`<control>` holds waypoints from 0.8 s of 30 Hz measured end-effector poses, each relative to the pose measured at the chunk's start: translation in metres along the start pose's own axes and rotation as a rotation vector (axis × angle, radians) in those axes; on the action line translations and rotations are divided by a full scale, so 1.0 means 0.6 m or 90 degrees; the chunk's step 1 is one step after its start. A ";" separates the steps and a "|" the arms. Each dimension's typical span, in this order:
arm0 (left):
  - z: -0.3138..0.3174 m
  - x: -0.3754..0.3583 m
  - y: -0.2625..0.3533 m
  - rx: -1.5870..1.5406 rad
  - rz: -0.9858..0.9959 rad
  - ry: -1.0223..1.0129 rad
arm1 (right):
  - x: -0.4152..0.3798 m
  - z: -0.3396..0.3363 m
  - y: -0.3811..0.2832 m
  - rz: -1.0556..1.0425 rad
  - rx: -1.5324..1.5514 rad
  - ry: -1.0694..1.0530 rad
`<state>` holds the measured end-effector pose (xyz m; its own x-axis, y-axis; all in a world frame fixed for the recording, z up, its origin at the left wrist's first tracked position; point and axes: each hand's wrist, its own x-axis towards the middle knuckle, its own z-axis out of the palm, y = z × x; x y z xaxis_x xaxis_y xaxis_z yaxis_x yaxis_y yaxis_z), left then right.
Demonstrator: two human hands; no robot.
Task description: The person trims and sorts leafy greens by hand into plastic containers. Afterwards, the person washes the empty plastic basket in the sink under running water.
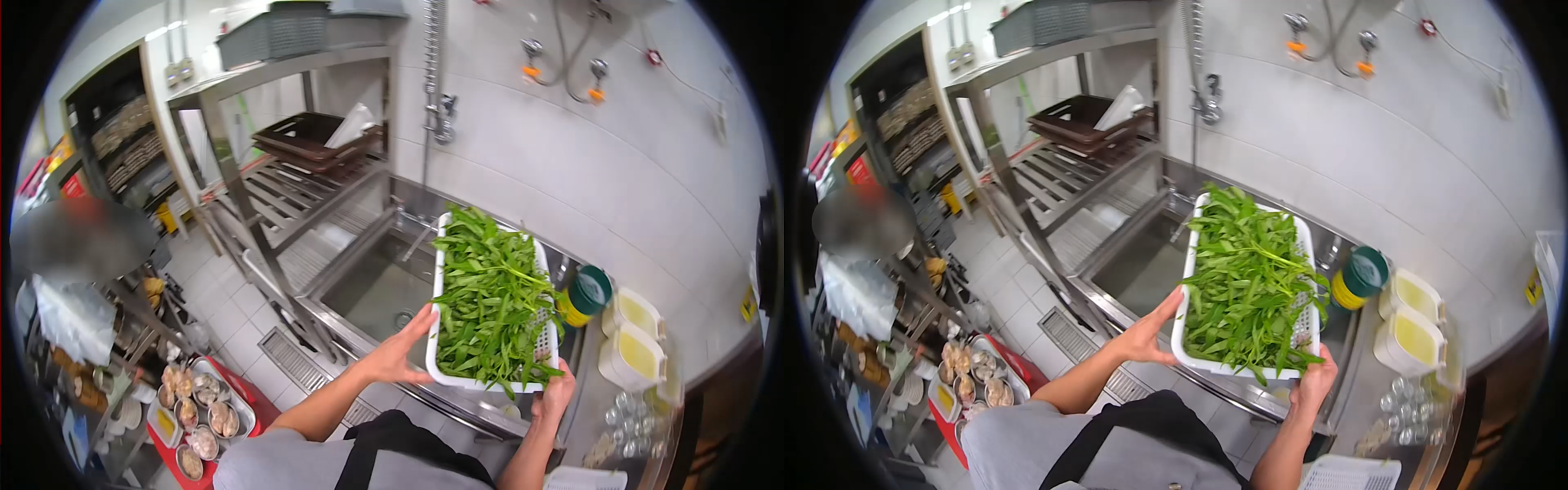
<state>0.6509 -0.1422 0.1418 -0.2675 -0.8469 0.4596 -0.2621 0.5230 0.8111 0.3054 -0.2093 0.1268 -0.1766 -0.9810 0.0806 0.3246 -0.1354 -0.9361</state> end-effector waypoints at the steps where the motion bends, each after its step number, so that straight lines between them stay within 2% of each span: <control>1: -0.008 -0.026 0.022 0.150 -0.002 0.012 | -0.001 0.015 -0.002 0.005 0.008 -0.021; 3: -0.040 -0.074 0.016 0.126 -0.064 0.078 | 0.003 0.069 0.001 0.028 -0.036 -0.121; 6: -0.055 -0.131 0.041 0.178 0.026 0.181 | -0.010 0.125 0.007 0.042 -0.045 -0.183; 7: -0.060 -0.139 0.058 0.202 0.009 0.199 | -0.011 0.140 0.012 0.049 -0.036 -0.211; 10: -0.072 -0.140 0.093 0.211 0.060 0.238 | -0.020 0.183 0.023 0.066 -0.038 -0.218; 13: -0.071 -0.160 0.091 0.213 0.007 0.237 | -0.032 0.190 0.037 0.104 -0.033 -0.203; 15: -0.058 -0.180 0.069 0.187 -0.074 0.214 | -0.030 0.164 0.059 0.134 -0.036 -0.223; 22: -0.025 -0.187 0.027 0.143 -0.094 0.136 | -0.067 0.104 0.074 0.128 -0.065 -0.155; 24: -0.028 -0.187 0.034 -0.035 -0.168 0.100 | -0.080 0.092 0.075 0.133 -0.061 -0.139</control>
<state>0.6909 -0.0380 0.1127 -0.0493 -0.9596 0.2769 -0.2518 0.2803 0.9263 0.3797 -0.1762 0.0996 0.0922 -0.9942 -0.0547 0.2421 0.0757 -0.9673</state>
